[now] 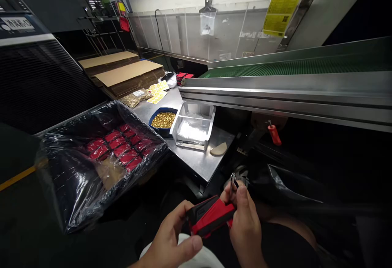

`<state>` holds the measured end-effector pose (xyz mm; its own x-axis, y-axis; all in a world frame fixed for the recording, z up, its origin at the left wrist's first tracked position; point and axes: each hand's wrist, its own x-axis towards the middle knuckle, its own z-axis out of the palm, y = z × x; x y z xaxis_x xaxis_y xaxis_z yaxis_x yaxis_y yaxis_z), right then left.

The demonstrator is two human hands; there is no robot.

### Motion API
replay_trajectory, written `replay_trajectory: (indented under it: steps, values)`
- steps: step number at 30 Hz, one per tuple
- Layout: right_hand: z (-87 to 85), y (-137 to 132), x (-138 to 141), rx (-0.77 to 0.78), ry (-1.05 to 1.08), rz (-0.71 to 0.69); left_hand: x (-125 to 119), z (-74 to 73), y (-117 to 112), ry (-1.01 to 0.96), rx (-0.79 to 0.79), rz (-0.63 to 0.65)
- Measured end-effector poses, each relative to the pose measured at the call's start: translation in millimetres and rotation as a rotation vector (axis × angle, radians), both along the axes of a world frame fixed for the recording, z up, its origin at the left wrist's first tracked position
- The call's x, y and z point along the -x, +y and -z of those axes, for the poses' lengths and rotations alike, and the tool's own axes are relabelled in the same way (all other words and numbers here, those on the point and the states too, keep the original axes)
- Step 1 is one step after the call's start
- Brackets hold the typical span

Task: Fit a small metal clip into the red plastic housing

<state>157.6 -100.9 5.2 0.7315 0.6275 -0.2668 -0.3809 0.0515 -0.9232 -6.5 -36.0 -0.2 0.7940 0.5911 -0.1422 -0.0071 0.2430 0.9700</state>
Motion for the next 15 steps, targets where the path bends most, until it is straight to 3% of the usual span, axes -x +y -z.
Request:
replay_trajectory:
  steps: [6,12,15]
  values:
    - [0.8,-2,4,-0.075,0.047,0.003,-1,9.8,-5,0.037,-0.056,-0.019]
    - [0.2,-5,5,-0.140,0.013,-0.089,-7,2.6,-4,0.030,0.189,-0.174]
    - [-4.3,-7,7,-0.131,-0.079,-0.137,-8,-1.7,1,0.089,0.283,-0.105]
